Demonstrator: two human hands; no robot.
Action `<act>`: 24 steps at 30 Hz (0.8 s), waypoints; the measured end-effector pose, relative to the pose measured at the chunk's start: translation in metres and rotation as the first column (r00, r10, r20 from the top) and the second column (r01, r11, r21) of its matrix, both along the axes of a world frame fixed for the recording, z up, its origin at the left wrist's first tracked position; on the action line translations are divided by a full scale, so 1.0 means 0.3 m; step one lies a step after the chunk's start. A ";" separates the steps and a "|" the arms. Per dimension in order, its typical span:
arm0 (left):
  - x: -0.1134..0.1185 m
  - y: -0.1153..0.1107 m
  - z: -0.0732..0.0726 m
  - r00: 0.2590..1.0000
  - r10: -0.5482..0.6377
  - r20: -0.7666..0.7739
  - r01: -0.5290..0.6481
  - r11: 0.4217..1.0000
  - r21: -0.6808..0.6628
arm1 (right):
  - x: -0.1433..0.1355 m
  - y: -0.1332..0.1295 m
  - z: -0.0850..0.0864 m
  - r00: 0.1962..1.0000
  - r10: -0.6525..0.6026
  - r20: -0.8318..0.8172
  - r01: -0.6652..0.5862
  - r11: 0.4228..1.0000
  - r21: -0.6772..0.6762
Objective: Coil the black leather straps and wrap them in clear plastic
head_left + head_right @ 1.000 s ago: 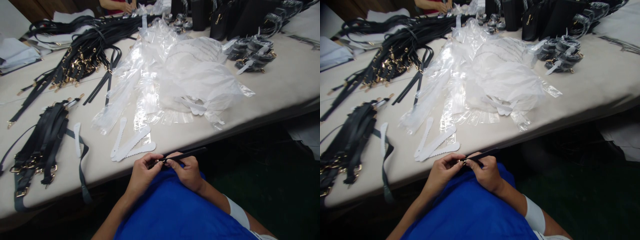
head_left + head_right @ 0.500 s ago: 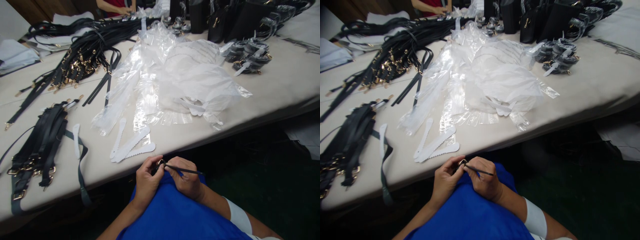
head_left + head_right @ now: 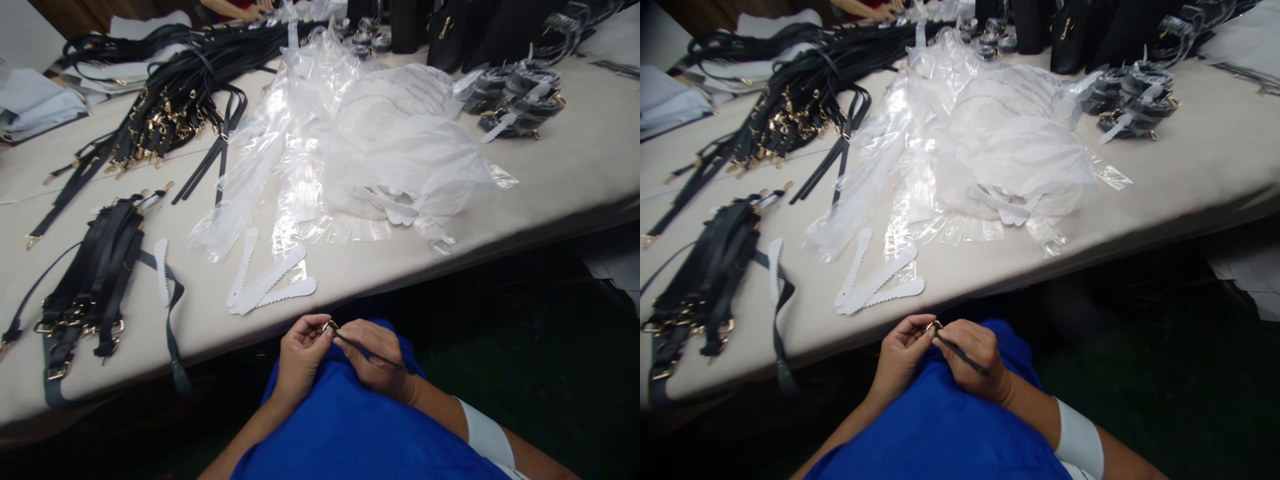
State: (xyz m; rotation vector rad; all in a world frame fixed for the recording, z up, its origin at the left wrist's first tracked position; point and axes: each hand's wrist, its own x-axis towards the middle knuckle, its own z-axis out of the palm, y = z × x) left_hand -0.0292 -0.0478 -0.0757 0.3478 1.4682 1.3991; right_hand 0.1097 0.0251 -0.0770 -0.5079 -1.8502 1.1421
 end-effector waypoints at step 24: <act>0.015 -0.018 -0.023 0.961 0.043 0.275 -0.040 0.999 -0.016 | 0.009 -0.017 -0.042 0.999 0.020 -0.034 -0.020 1.000 0.018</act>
